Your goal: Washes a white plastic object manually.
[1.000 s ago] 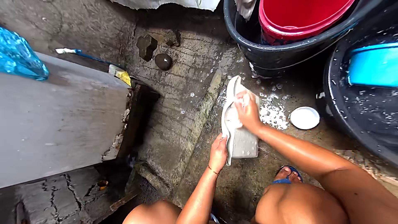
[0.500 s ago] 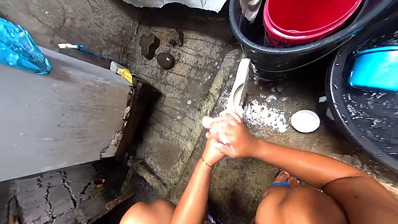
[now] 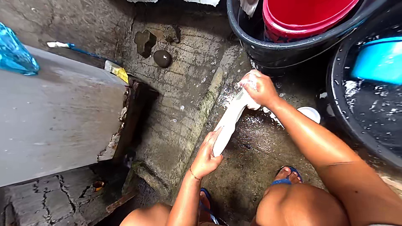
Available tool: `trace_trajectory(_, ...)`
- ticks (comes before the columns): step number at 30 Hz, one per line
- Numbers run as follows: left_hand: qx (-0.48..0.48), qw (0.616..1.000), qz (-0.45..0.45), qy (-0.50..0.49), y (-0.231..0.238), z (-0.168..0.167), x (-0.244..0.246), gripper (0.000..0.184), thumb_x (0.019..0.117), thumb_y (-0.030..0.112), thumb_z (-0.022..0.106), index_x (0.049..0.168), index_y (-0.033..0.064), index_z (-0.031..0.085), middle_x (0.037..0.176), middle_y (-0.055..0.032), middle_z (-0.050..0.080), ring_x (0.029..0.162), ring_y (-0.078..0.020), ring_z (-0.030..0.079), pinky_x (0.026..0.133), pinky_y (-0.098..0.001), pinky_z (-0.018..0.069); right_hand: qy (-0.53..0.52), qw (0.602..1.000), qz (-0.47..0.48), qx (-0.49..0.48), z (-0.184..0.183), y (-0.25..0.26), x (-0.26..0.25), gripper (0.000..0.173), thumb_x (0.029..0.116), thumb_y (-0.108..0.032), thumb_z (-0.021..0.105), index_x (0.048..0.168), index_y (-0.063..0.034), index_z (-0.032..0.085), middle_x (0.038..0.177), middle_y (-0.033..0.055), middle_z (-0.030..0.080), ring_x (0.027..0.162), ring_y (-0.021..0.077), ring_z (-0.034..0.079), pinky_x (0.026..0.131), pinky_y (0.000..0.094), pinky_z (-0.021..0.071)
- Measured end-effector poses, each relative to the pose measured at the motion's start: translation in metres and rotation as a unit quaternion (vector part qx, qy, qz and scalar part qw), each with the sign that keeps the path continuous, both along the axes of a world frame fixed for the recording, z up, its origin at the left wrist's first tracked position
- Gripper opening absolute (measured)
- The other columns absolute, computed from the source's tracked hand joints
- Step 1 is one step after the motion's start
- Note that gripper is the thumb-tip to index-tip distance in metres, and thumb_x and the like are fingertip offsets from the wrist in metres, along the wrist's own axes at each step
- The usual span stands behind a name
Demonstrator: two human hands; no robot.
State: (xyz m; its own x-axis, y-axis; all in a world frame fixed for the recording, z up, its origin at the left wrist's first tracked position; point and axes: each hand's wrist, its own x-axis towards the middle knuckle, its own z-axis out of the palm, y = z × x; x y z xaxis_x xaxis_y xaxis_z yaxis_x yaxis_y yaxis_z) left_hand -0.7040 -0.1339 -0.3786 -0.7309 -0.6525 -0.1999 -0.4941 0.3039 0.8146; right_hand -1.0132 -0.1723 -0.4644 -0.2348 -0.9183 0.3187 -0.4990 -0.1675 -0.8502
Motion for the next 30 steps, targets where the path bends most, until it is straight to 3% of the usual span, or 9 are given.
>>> trace_trajectory(3,-0.026,0.999,-0.016,-0.035,0.001,0.004,0.013,0.084,0.0680,-0.004,0.065,0.150,-0.0014,0.048,0.140,-0.0198,0.056,0.129,-0.0224,0.056,0.109,-0.0338,0.0473,-0.137,0.981,-0.079,0.114,-0.010,0.004,-0.019,0.032,0.1060,-0.019,0.050,0.118,0.0040,0.069,0.121,0.0210,0.068,0.115,0.0272,0.065,0.103,0.0459,0.0499)
trace_trajectory(8,-0.205,0.970,-0.095,-0.091,-0.009,-0.021,0.029,0.071,0.0747,-0.002,0.068,0.144,0.0150,0.061,0.132,-0.0146,0.066,0.117,-0.0328,0.065,0.100,-0.0544,0.0496,-0.386,0.857,0.007,0.341,-0.039,0.030,-0.033,0.058,0.1058,-0.058,0.039,0.127,-0.0101,0.063,0.095,0.0072,0.070,0.072,0.0147,0.066,0.063,0.0357,0.0582)
trace_trajectory(11,-0.342,0.929,-0.057,-0.131,-0.019,-0.045,0.041,0.056,0.0856,0.004,0.061,0.135,0.0309,0.069,0.127,-0.0067,0.072,0.105,-0.0344,0.067,0.092,-0.0587,0.0465,-0.369,0.851,0.026,0.374,-0.037,0.045,-0.028,0.032,0.1030,-0.020,0.058,0.129,-0.0023,0.059,0.094,0.0099,0.065,0.069,0.0128,0.059,0.062,0.0325,0.0532)
trace_trajectory(13,-0.380,0.915,0.092,-0.096,-0.020,-0.064,0.044,0.042,0.0847,0.007,0.063,0.122,0.0195,0.076,0.124,-0.0184,0.070,0.110,-0.0450,0.063,0.095,-0.0635,0.0442,-0.373,0.856,-0.022,0.358,-0.040,0.053,-0.016,0.030,0.1019,-0.015,0.058,0.129,-0.0027,0.059,0.095,0.0087,0.064,0.072,0.0110,0.060,0.065,0.0311,0.0542)
trace_trajectory(15,-0.264,0.913,0.310,-0.013,-0.011,-0.078,0.033,0.061,0.0822,0.008,0.069,0.137,-0.0138,0.053,0.144,-0.0361,0.047,0.136,-0.0455,0.046,0.116,-0.0548,0.0340,-0.412,0.843,-0.071,0.340,-0.044,0.061,0.005,0.031,0.1027,-0.018,0.058,0.131,-0.0048,0.059,0.095,0.0100,0.065,0.070,0.0133,0.060,0.063,0.0333,0.0541)
trace_trajectory(17,0.014,0.862,0.483,0.150,0.001,-0.086,0.008,0.088,0.0881,-0.004,0.059,0.160,-0.0005,0.009,0.157,-0.0233,0.032,0.133,-0.0219,0.050,0.106,-0.0321,0.0474,-0.466,0.811,-0.116,0.335,-0.045,0.069,0.034,0.033,0.1054,-0.026,0.056,0.135,-0.0100,0.056,0.088,0.0095,0.062,0.058,0.0138,0.055,0.050,0.0325,0.0507)
trace_trajectory(20,0.307,0.745,0.484,0.342,0.017,-0.089,-0.029,0.056,0.1033,0.024,0.029,0.157,0.0131,0.018,0.151,-0.0201,0.043,0.130,-0.0344,0.054,0.103,-0.0548,0.0495,-0.444,0.817,-0.134,0.343,-0.047,0.079,0.066,0.035,0.1064,-0.027,0.055,0.136,-0.0079,0.055,0.096,0.0126,0.064,0.068,0.0175,0.061,0.060,0.0379,0.0548)
trace_trajectory(24,0.299,0.669,0.593,0.333,-0.002,-0.085,-0.060,0.055,0.1116,0.049,0.018,0.152,0.0151,0.032,0.134,-0.0163,0.057,0.114,-0.0284,0.062,0.091,-0.0495,0.0552,-0.258,0.894,-0.095,0.354,-0.045,0.094,0.081,0.041,0.1012,-0.022,0.062,0.132,0.0036,0.054,0.113,0.0253,0.065,0.102,0.0332,0.067,0.091,0.0540,0.0536)
trace_trajectory(30,0.232,0.728,0.575,0.293,-0.029,-0.092,-0.030,0.050,0.1130,0.039,0.029,0.158,0.0168,0.024,0.133,-0.0163,0.057,0.109,-0.0257,0.065,0.085,-0.0442,0.0584,-0.044,0.901,-0.007,0.432,-0.011,0.084,0.046,0.053,0.1038,-0.042,0.059,0.127,0.0046,0.060,0.108,0.0328,0.067,0.107,0.0497,0.065,0.094,0.0691,0.0476)
